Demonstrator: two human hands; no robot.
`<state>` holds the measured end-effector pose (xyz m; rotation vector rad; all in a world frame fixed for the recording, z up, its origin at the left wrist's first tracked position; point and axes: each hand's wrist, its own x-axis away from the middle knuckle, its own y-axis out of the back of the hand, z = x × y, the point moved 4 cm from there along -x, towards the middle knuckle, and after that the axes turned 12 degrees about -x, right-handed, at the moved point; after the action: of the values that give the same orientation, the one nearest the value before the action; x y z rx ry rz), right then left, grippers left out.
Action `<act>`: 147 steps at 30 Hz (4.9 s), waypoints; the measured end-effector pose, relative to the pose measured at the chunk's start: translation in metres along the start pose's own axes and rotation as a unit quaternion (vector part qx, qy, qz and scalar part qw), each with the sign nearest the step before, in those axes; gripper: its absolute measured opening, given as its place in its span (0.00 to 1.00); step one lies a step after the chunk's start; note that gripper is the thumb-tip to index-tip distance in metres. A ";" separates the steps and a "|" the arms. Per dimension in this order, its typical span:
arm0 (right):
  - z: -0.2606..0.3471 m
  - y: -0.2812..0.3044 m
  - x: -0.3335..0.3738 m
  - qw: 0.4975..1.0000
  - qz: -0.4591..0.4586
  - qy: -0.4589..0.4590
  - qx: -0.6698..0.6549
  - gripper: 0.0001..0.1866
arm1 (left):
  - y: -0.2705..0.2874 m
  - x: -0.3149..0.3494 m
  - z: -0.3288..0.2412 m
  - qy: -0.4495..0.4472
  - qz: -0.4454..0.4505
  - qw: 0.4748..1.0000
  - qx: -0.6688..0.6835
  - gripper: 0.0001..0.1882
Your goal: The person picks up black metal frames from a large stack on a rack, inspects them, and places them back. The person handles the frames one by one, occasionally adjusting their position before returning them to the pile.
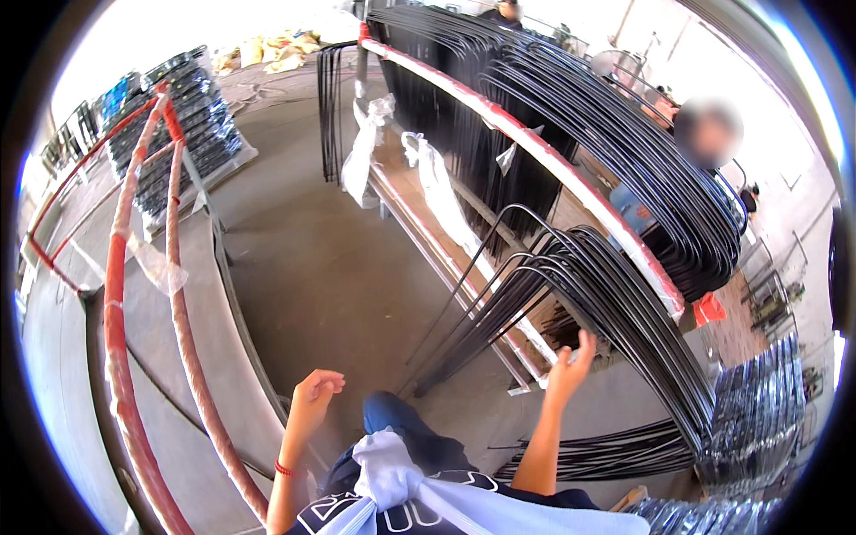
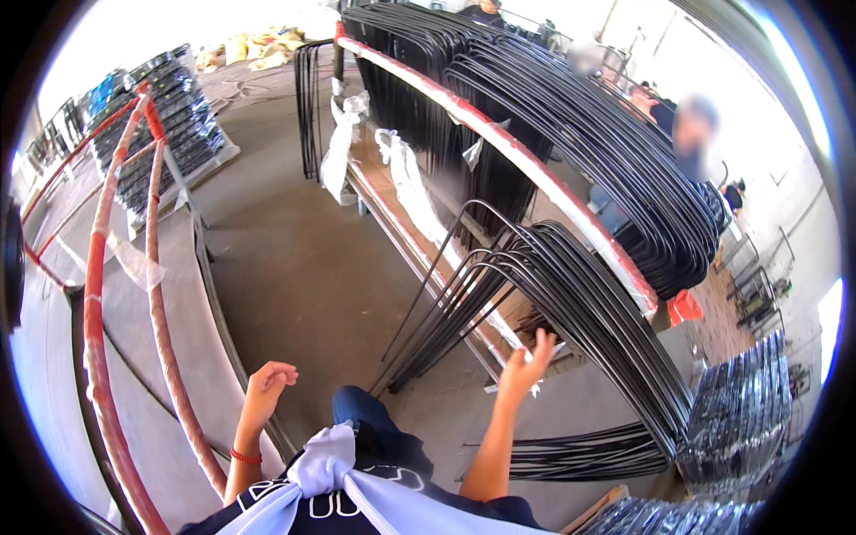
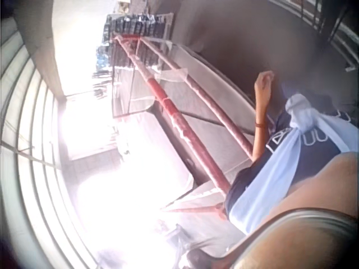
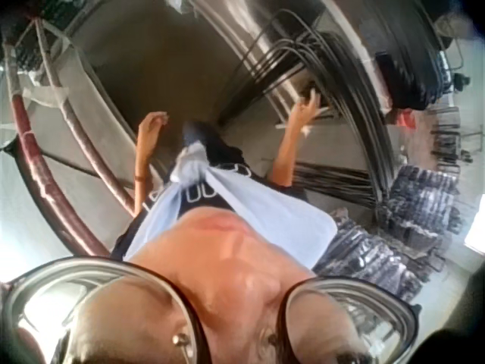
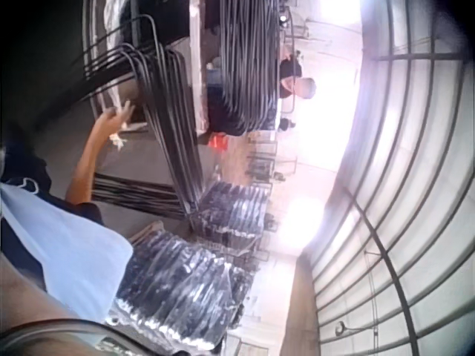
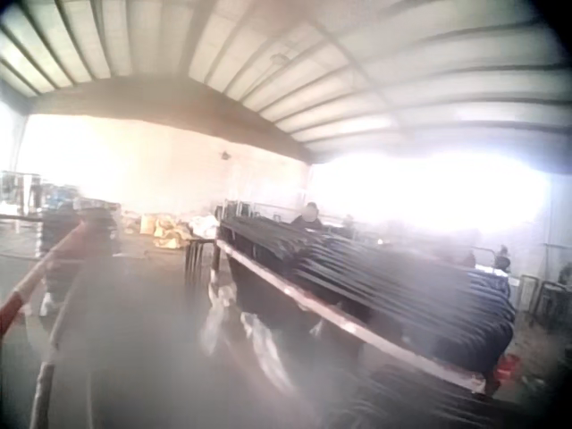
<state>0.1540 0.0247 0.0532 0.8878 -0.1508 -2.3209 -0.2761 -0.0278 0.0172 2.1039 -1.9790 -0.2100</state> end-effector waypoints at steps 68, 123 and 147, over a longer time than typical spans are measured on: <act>0.249 -0.840 -0.349 0.954 0.180 0.051 -0.234 0.25 | 0.088 -0.935 -0.162 -0.374 0.196 0.905 -0.047 0.28; 0.349 -1.037 -0.530 0.932 -0.065 0.299 0.192 0.12 | 0.172 -1.303 -0.289 -0.516 -0.200 0.812 -0.186 0.37; 0.344 -1.028 -0.531 0.945 -0.060 0.305 0.102 0.11 | 0.168 -1.278 -0.300 -0.591 -0.025 0.806 0.032 0.10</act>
<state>-0.3045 1.1167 0.2873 1.7151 -0.0727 -2.0466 -0.4459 1.2594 0.2717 2.2518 -2.4295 -1.8767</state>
